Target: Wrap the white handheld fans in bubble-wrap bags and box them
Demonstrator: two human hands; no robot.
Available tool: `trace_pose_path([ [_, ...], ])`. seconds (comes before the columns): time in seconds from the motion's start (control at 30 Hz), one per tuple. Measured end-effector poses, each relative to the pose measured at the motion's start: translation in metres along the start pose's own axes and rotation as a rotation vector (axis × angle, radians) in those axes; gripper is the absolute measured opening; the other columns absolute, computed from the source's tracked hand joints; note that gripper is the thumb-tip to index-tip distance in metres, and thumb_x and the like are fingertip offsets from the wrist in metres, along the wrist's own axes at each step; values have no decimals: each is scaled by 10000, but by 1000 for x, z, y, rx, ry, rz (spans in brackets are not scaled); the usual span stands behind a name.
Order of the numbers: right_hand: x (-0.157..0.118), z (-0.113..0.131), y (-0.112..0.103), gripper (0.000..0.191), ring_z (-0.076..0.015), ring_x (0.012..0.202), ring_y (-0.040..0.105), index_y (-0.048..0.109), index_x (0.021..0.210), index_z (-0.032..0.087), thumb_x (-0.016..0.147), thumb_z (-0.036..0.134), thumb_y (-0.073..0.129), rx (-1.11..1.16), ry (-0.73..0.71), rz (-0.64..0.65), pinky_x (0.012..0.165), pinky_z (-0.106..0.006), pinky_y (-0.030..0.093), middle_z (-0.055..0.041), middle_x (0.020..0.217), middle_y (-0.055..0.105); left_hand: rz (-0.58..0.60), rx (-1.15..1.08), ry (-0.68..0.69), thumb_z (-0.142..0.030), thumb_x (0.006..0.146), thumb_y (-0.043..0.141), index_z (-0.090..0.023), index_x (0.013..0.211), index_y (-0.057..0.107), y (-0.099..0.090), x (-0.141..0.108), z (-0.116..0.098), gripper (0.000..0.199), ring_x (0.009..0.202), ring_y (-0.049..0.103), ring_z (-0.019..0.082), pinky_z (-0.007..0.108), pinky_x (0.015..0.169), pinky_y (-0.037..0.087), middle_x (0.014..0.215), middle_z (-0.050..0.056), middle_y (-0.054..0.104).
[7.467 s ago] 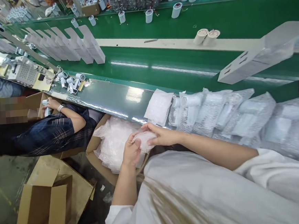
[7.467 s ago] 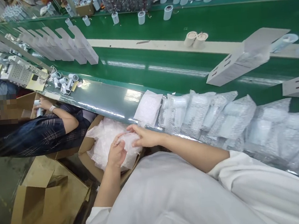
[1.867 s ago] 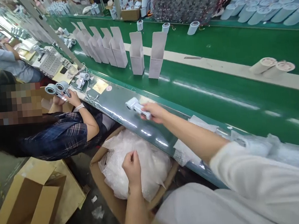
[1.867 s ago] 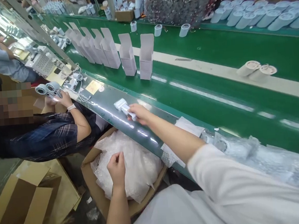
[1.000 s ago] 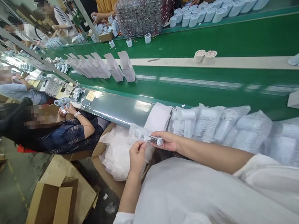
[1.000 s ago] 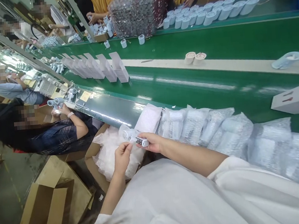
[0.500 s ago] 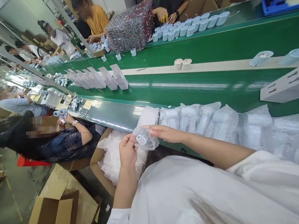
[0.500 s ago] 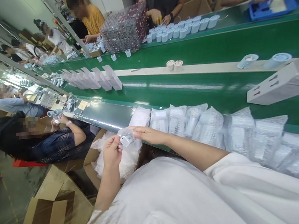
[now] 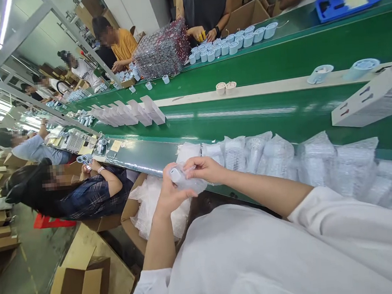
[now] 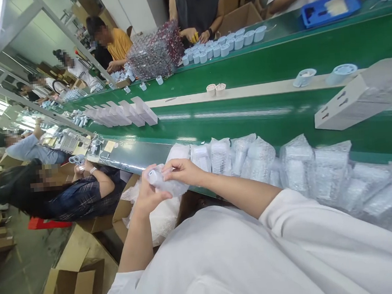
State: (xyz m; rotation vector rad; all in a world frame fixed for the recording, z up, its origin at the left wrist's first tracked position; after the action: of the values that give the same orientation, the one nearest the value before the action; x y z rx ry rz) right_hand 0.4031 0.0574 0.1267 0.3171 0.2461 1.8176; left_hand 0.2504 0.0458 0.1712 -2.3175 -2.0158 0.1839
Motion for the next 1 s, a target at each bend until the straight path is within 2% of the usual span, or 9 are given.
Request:
trace_pose_path([
  [0.17,17,10,0,444,-66,509,473,565,904,185,613,403,821,206,185,186,492,-180,371,79,593,549,-43,-160,-24,-366,549,856,-205,1039,542,3,11,-1,604,750,587,137,267,714,473,869,4,611],
  [0.27,28,14,1,563,-74,514,504,507,968,208,558,375,855,295,311,314,497,-187,401,90,624,565,12,-210,-33,-401,560,832,-200,935,562,0,14,-4,504,729,587,142,266,674,476,846,17,609],
  [0.37,44,13,2,510,-78,550,530,475,821,209,524,350,864,307,281,275,543,-205,438,89,661,580,93,-181,-30,-326,520,858,-200,847,537,-2,15,-6,475,773,604,146,255,648,494,1007,50,621],
  [0.5,62,5,10,294,-111,694,582,579,686,162,645,373,780,-26,131,330,621,-214,440,11,783,670,76,-138,-88,-338,549,846,-211,924,521,-7,20,5,512,704,602,127,228,508,496,1131,66,593],
  [0.6,76,-5,9,246,-129,700,581,722,774,163,764,404,670,-378,64,394,621,-214,420,3,738,689,-73,-38,-128,-387,616,810,-222,1137,530,-20,28,21,614,735,616,143,248,525,540,1069,68,614],
  [0.7,105,-15,0,253,-149,775,624,760,909,200,805,389,628,-470,57,539,678,-215,452,3,868,731,-197,100,-156,-444,634,792,-150,1054,629,-44,38,42,539,804,633,179,278,592,578,994,84,637],
  [0.77,144,-19,-19,223,-163,842,645,757,952,214,817,327,621,-561,68,384,742,-223,474,-4,950,734,-259,121,-174,-489,640,778,-134,965,658,-66,46,57,496,812,639,190,302,628,594,944,78,642],
  [0.9,250,-19,-75,297,-245,1045,612,708,1104,184,870,215,528,-819,111,-192,941,-342,448,-93,1144,665,-406,23,-195,-591,700,691,-161,940,634,-109,63,83,496,841,637,200,317,616,606,985,74,626],
  [1.0,324,-29,-101,447,-347,1352,347,597,1286,212,841,170,566,-937,100,-247,1109,-471,276,-125,1482,358,-435,-51,-201,-565,739,677,-169,939,623,-129,82,94,446,877,633,199,341,682,615,1006,67,614],
])
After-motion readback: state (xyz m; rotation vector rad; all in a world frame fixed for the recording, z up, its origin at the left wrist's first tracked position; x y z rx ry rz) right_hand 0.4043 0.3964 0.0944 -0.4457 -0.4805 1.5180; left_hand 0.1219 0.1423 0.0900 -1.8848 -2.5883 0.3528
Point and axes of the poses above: each hand's wrist, its own x-axis towards the middle knuckle, its own y-axis out of the palm, z = x × y, the point moved 4 cm from there along x, towards the middle knuckle
